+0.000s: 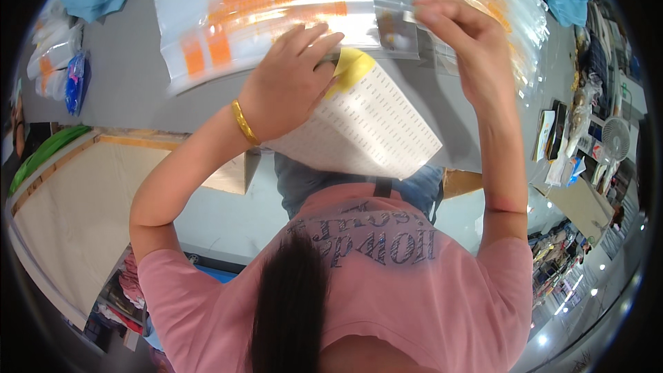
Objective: The person repeatedly peels small adhesive labels from a sheet and places them onto clear plastic bags containing orange items on a table. The person handles the label sheet and bags by hand throughout the clip.
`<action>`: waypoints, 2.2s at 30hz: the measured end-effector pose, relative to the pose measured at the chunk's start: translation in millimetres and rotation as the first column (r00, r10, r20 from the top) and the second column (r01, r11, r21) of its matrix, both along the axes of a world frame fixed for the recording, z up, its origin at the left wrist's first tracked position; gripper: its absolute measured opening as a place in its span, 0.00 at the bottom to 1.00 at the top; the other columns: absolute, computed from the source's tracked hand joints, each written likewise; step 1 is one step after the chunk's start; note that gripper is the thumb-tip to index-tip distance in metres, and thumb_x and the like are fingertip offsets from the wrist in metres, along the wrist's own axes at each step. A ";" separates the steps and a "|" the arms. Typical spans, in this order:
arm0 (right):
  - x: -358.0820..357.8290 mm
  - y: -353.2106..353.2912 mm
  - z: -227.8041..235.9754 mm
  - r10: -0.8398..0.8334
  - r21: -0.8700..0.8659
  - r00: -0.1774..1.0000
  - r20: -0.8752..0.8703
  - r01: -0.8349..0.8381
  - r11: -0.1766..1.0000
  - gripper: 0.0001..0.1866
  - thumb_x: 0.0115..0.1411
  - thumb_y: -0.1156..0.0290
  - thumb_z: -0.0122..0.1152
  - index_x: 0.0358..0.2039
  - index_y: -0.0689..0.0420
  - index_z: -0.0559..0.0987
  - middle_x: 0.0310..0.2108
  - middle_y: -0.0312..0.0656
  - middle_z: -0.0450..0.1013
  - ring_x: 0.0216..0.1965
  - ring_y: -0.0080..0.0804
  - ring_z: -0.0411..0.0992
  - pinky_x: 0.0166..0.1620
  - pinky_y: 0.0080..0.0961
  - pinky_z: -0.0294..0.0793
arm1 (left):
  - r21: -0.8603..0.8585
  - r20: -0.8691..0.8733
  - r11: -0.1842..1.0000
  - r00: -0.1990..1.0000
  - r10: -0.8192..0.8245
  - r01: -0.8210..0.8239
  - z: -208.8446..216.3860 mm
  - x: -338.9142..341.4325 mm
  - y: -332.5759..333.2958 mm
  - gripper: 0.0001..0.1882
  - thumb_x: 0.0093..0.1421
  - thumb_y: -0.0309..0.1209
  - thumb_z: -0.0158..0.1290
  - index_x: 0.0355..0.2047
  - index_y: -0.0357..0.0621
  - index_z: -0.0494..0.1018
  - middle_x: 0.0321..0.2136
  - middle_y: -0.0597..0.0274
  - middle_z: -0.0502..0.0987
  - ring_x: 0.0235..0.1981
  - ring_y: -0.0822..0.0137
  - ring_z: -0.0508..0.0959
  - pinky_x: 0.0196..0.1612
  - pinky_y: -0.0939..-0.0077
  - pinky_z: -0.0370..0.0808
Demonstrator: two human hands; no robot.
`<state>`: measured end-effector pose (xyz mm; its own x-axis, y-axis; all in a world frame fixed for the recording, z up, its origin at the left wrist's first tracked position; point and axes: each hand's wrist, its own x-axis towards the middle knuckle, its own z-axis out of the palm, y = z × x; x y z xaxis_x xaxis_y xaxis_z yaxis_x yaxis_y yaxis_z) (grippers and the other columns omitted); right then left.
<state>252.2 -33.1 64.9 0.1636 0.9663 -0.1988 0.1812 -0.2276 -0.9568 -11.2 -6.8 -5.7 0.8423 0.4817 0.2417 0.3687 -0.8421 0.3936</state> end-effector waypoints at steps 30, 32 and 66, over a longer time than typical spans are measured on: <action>-27.7 52.3 -83.3 -0.187 0.314 0.663 0.725 -0.077 0.946 0.20 0.52 0.57 0.80 0.34 0.61 0.84 0.40 0.43 0.79 0.46 0.45 0.72 0.54 0.39 0.68 | 0.080 -0.104 0.990 0.986 0.127 -0.119 -17.9 13.3 -15.1 0.09 0.61 0.31 0.57 0.34 0.36 0.76 0.65 0.52 0.70 0.63 0.54 0.69 0.70 0.55 0.63; -31.9 70.6 -92.4 -0.118 0.228 0.616 0.779 -0.102 0.968 0.21 0.52 0.55 0.79 0.32 0.61 0.84 0.38 0.43 0.79 0.45 0.45 0.72 0.55 0.40 0.66 | 0.043 -0.064 0.993 0.992 0.112 -0.110 -15.9 12.2 -16.0 0.09 0.62 0.30 0.56 0.35 0.35 0.75 0.65 0.51 0.70 0.64 0.53 0.69 0.70 0.53 0.62; -29.4 58.5 -63.5 -0.146 0.450 0.989 0.027 0.118 0.885 0.11 0.70 0.64 0.62 0.41 0.60 0.83 0.25 0.36 0.80 0.18 0.20 0.70 0.24 0.22 0.70 | -0.795 -0.136 0.588 0.989 0.062 -0.147 53.1 -11.9 -32.0 0.08 0.64 0.23 0.56 0.42 0.32 0.75 0.41 0.52 0.81 0.38 0.58 0.79 0.45 0.69 0.76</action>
